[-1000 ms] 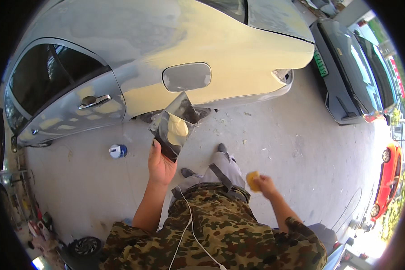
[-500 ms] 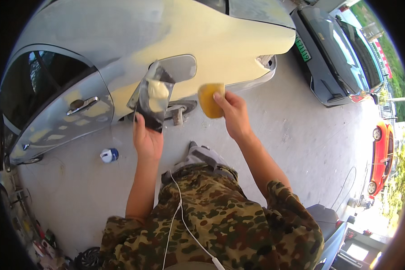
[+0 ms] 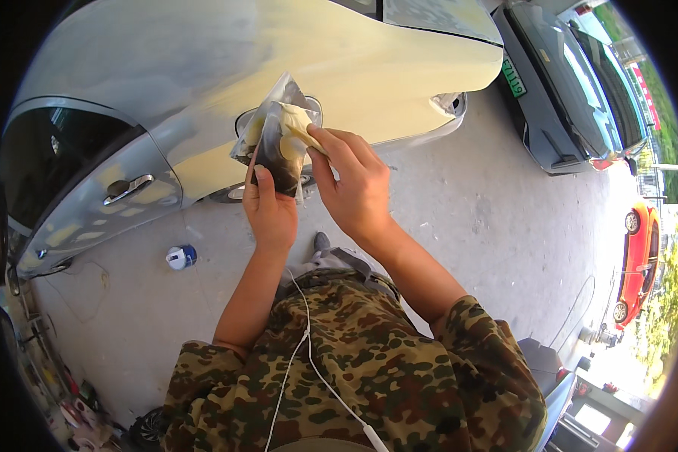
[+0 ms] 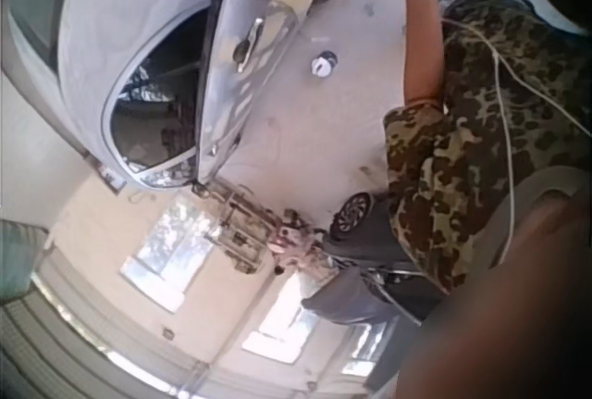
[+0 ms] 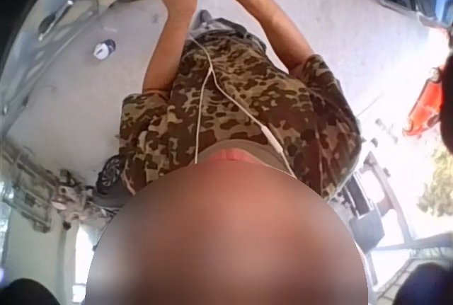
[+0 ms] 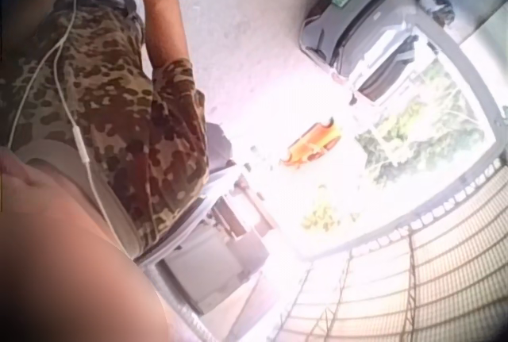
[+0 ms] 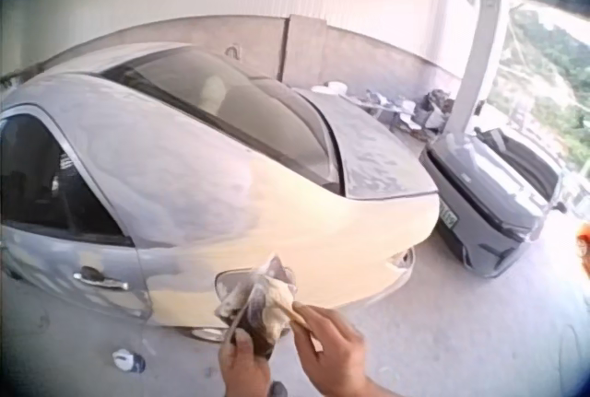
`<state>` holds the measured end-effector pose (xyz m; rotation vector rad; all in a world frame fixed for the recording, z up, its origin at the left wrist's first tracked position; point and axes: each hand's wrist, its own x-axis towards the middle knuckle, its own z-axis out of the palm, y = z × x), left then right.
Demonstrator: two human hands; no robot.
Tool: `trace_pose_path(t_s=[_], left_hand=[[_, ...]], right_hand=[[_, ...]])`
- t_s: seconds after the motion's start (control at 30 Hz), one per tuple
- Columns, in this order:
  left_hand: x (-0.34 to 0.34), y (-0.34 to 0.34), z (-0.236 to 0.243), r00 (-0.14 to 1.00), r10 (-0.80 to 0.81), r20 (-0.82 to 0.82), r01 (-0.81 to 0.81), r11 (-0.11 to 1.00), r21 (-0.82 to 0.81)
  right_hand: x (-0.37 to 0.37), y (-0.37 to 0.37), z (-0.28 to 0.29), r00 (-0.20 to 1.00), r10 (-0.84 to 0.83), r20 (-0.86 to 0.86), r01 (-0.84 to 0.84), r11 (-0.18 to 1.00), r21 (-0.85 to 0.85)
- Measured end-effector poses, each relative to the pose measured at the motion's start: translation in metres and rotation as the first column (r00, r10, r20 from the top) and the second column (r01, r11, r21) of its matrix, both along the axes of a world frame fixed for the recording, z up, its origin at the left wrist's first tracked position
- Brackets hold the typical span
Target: The person spreads a creamy body filler onto a metal spreader, then applies and smooths it onto the front fender of a silver car. They repeatedly add more filler and use a sponge to wipe and level the surface, working across the fender area.
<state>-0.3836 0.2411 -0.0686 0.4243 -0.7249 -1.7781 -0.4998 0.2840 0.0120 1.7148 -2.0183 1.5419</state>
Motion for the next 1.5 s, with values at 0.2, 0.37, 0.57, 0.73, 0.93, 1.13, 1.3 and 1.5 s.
trace_pose_path(t_s=[0.2, 0.37, 0.57, 0.73, 0.93, 1.13, 1.3, 1.5], left_hand=[[-0.006, 0.005, 0.017, 0.980, -0.005, 0.198, 0.022, 0.996, -0.087], [0.022, -0.049, 0.045, 0.985, 0.112, 0.134, -0.095, 0.988, -0.122], [0.097, -0.076, 0.036, 0.974, 0.107, 0.199, -0.083, 0.989, -0.124], [0.153, -0.079, 0.031, 0.982, -0.060, 0.181, 0.080, 0.991, -0.105], [0.203, -0.110, 0.020, 0.964, -0.127, 0.234, 0.148, 0.986, -0.073], [0.218, -0.125, 0.011, 0.958, -0.180, 0.222, 0.191, 0.981, -0.032], [0.235, -0.134, 0.006, 0.962, -0.213, 0.173, 0.221, 0.975, -0.027], [0.246, -0.143, 0.006, 0.955, -0.259, 0.141, 0.263, 0.965, -0.009]], right_hand=[[-0.003, 0.013, 0.014, 0.993, 0.083, 0.088, -0.092, 0.991, 0.099], [-0.029, -0.002, 0.019, 0.787, -0.006, 0.617, -0.064, 0.994, 0.092], [-0.162, -0.049, -0.014, 0.853, -0.479, 0.208, 0.395, 0.853, 0.341], [-0.202, -0.078, -0.019, 0.792, -0.606, -0.077, 0.596, 0.740, 0.312], [-0.204, -0.095, -0.016, 0.713, -0.683, -0.157, 0.687, 0.635, 0.354], [-0.197, -0.097, -0.014, 0.709, -0.679, -0.191, 0.682, 0.590, 0.433], [-0.171, -0.105, -0.015, 0.700, -0.704, -0.125, 0.678, 0.598, 0.427], [-0.146, -0.109, -0.020, 0.662, -0.749, -0.009, 0.680, 0.597, 0.425]])
